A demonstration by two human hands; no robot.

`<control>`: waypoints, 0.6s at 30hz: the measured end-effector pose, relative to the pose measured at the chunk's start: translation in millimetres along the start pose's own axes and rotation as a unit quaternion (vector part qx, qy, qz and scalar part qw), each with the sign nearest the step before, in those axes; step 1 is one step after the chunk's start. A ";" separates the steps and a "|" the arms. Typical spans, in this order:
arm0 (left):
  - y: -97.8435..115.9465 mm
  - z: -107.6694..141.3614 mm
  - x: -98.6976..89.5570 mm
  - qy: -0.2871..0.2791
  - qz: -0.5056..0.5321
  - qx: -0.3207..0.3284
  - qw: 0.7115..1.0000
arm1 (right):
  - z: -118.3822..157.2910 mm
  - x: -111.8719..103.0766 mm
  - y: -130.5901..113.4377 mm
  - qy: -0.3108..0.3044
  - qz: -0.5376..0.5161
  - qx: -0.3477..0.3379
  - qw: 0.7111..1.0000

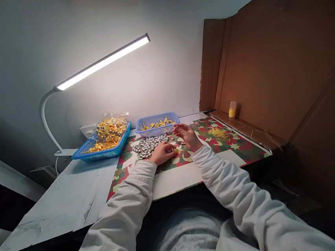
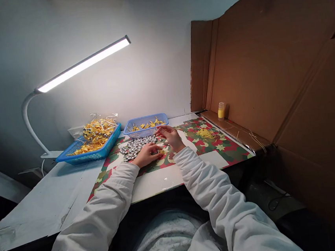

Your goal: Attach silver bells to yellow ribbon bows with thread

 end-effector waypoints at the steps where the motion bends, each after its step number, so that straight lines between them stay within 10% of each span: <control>1: -2.5 -0.3 0.3 -0.009 0.025 -0.007 1.000 | -0.9 -4.7 0.3 0.017 -0.002 0.000 1.000; 9: -29.6 -5.4 -17.6 0.050 0.215 -0.080 0.972 | -4.7 -21.9 10.6 0.069 -0.009 0.004 0.998; 18: -69.3 -2.8 -27.8 0.097 0.465 -0.230 0.849 | 3.5 -27.0 24.8 0.075 0.055 0.079 0.993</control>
Point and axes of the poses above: each hand's wrist, its own z-axis away from the middle knuckle, its own x-axis out of the palm, y = z × x, the point moved 9 cm from there along -z, towards the middle knuckle, and after that the axes turned 15 degrees about -x, right-handed, at the moved point
